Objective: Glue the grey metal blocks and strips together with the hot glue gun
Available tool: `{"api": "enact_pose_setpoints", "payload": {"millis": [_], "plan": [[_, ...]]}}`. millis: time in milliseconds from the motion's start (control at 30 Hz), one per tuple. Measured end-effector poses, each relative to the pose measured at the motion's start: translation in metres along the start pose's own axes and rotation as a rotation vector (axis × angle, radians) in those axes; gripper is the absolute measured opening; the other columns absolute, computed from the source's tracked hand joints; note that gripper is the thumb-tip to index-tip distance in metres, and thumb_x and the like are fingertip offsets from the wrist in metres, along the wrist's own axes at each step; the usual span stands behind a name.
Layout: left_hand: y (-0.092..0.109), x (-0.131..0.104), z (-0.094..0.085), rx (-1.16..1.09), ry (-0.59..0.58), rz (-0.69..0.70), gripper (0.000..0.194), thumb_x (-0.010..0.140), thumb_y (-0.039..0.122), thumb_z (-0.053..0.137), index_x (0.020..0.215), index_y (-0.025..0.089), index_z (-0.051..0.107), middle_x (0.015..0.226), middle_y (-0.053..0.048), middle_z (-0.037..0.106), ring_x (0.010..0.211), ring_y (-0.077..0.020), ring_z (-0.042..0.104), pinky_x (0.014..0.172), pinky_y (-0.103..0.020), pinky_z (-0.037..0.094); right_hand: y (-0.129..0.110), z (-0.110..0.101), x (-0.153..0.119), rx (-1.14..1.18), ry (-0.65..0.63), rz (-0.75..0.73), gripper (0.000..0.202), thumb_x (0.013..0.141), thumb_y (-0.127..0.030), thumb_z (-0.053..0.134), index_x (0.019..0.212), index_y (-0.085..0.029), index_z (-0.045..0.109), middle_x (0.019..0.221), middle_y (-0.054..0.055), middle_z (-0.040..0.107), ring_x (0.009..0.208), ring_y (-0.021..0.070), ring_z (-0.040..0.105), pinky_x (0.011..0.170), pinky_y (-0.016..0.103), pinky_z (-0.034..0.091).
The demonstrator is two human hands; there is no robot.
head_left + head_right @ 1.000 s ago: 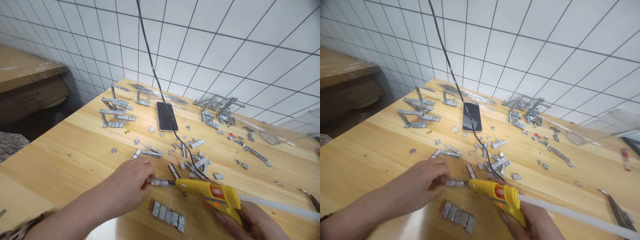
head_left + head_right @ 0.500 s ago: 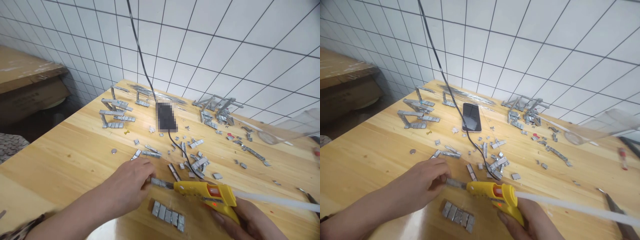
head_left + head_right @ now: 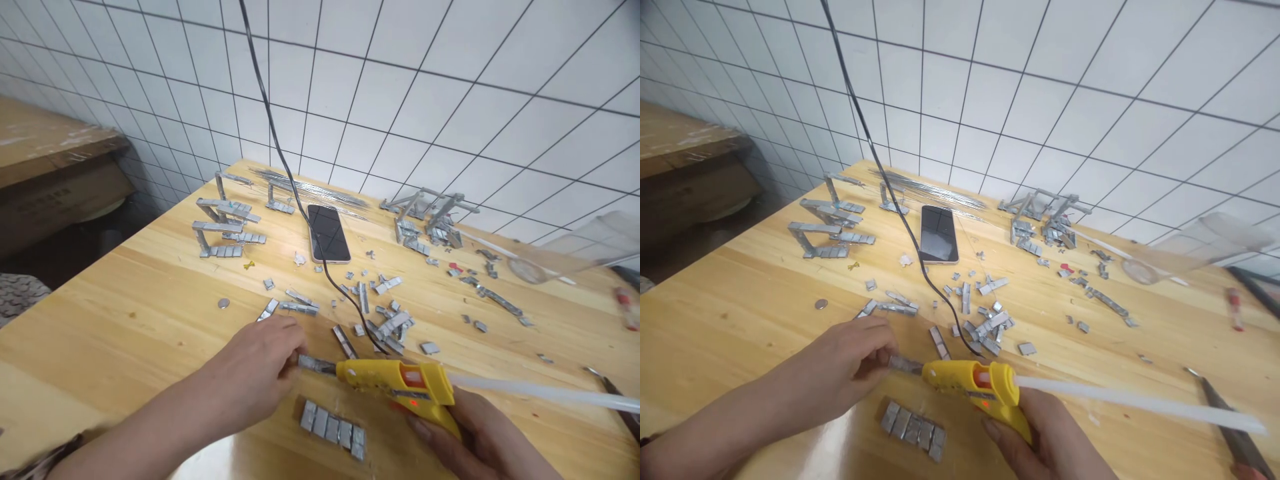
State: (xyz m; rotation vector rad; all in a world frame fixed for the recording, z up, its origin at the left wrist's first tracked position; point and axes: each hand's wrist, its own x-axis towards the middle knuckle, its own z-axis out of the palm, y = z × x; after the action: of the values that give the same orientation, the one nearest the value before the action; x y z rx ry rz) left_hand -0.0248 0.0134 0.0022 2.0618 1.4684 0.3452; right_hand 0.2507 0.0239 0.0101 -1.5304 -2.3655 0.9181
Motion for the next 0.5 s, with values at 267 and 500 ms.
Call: {"api": "enact_pose_setpoints", "payload": {"millis": [267,500], "plan": [[0.0,-0.003,-0.001,0.005,0.002,0.017,0.018,0.069,0.002,0.045,0.071,0.019,0.05,0.076,0.001,0.054,0.073,-0.0154,0.052,0.064,-0.026,0.037,0.003,-0.011,-0.004,0.169,0.065,0.042,0.029,0.08,-0.047,0.056,0.087,-0.023,0.07,0.076,0.003,0.073,0.068,0.0227,0.069,0.058,0.024,0.057],[-0.002,0.002,-0.01,-0.123,-0.04,0.037,0.007,0.074,0.016,0.058,0.08,0.019,0.06,0.083,0.0,0.056,0.068,-0.0124,0.053,0.061,-0.023,0.041,0.011,-0.026,-0.009,0.163,0.122,0.013,0.022,0.084,-0.038,0.053,0.085,-0.021,0.066,0.065,0.001,0.068,0.061,0.0194,0.063,0.053,0.023,0.052]]}}
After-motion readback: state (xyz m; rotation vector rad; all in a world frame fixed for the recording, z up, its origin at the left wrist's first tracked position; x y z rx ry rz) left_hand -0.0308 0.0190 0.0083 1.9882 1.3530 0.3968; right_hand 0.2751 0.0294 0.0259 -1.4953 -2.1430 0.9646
